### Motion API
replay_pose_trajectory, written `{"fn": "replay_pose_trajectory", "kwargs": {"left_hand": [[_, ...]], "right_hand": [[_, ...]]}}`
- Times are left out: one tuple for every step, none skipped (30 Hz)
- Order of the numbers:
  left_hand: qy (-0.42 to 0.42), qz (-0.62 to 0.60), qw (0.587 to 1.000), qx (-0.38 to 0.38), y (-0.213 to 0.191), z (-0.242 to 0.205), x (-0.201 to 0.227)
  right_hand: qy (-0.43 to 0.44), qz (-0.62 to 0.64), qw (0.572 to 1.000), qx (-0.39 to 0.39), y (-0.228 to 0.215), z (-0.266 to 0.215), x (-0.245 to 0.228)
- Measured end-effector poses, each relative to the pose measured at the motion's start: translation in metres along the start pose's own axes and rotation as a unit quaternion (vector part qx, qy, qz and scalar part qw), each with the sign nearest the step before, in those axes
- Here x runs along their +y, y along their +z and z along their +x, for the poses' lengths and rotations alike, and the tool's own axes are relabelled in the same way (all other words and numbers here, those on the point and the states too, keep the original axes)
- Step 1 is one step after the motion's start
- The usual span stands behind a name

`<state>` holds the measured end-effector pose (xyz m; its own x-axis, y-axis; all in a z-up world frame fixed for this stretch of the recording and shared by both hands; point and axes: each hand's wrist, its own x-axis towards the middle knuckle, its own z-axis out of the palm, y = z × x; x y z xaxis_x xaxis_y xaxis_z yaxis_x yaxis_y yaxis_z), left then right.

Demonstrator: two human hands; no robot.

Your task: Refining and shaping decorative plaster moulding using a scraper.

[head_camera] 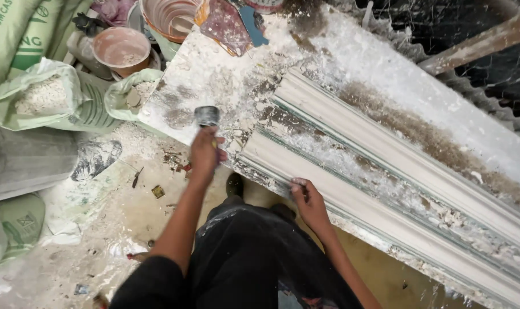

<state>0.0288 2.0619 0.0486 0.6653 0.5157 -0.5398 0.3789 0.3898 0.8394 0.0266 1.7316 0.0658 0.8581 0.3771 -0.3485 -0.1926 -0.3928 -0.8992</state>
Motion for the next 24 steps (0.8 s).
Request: {"fn": "replay_pose_trajectory", "kwargs": {"left_hand": [[-0.003,0.004,1.000,-0.003,0.012,-0.023,-0.005],[0.071,0.075,0.994,-0.039,0.023,-0.047,-0.011],[0.145,0.143,0.976,-0.076,0.033,-0.071,-0.017],[0.142,0.146,0.976,-0.078,0.040,-0.093,-0.020],[0.221,0.191,0.950,-0.114,0.046,-0.116,-0.022],[0.297,0.234,0.913,-0.151,0.052,-0.138,-0.024],[0.295,0.236,0.913,-0.154,0.054,-0.145,-0.026],[0.274,0.252,0.906,-0.200,0.055,-0.152,-0.026],[0.253,0.268,0.897,-0.245,0.057,-0.157,-0.026],[0.252,0.270,0.896,-0.247,0.049,-0.152,-0.032],[0.328,0.318,0.866,-0.204,0.042,-0.146,-0.038],[0.402,0.361,0.826,-0.160,0.034,-0.140,-0.043],[0.401,0.362,0.826,-0.161,0.033,-0.140,-0.029],[0.355,0.499,0.783,-0.109,0.032,-0.140,-0.015],[0.302,0.623,0.720,-0.055,0.033,-0.139,-0.001],[0.302,0.623,0.720,-0.055,0.031,-0.135,-0.008],[0.334,0.635,0.694,-0.063,0.029,-0.132,-0.016],[0.366,0.645,0.667,-0.071,0.028,-0.129,-0.024],[0.367,0.645,0.666,-0.070,0.029,-0.125,-0.033],[0.388,0.645,0.655,-0.059,0.031,-0.120,-0.042],[0.410,0.644,0.644,-0.049,0.033,-0.116,-0.050],[0.411,0.644,0.643,-0.050,0.039,-0.113,-0.050],[0.425,0.643,0.633,-0.069,0.043,-0.111,-0.049],[0.438,0.642,0.623,-0.087,0.048,-0.108,-0.050]], "right_hand": [[0.004,0.003,1.000,0.003,0.005,0.000,-0.018],[0.001,0.040,0.998,-0.044,0.009,0.000,-0.035],[-0.001,0.075,0.993,-0.092,0.013,0.000,-0.052],[0.003,0.078,0.993,-0.090,0.020,0.001,-0.058],[0.042,0.149,0.981,-0.117,0.027,0.002,-0.064],[0.082,0.220,0.962,-0.143,0.035,0.003,-0.071],[0.084,0.222,0.961,-0.141,0.039,0.005,-0.049],[0.037,0.139,0.985,-0.091,0.043,0.007,-0.027],[-0.011,0.053,0.998,-0.040,0.048,0.011,-0.006],[-0.009,0.056,0.998,-0.038,0.046,0.007,-0.022],[0.036,-0.046,0.997,-0.044,0.044,0.005,-0.039],[0.081,-0.148,0.984,-0.051,0.041,0.003,-0.055],[0.082,-0.146,0.985,-0.051,0.037,0.002,-0.060],[0.035,-0.174,0.981,-0.076,0.032,0.000,-0.065],[-0.012,-0.202,0.974,-0.101,0.027,0.000,-0.071],[-0.011,-0.201,0.974,-0.100,0.027,0.004,-0.062],[-0.035,-0.200,0.974,-0.100,0.026,0.007,-0.053],[-0.059,-0.198,0.973,-0.099,0.026,0.010,-0.044],[-0.060,-0.198,0.974,-0.098,0.026,0.013,-0.047],[-0.018,-0.212,0.971,-0.108,0.026,0.016,-0.050],[0.025,-0.226,0.967,-0.117,0.025,0.018,-0.053],[0.026,-0.226,0.967,-0.115,0.020,0.017,-0.057],[0.051,-0.229,0.964,-0.127,0.015,0.016,-0.061],[0.077,-0.231,0.960,-0.139,0.011,0.015,-0.064]]}}
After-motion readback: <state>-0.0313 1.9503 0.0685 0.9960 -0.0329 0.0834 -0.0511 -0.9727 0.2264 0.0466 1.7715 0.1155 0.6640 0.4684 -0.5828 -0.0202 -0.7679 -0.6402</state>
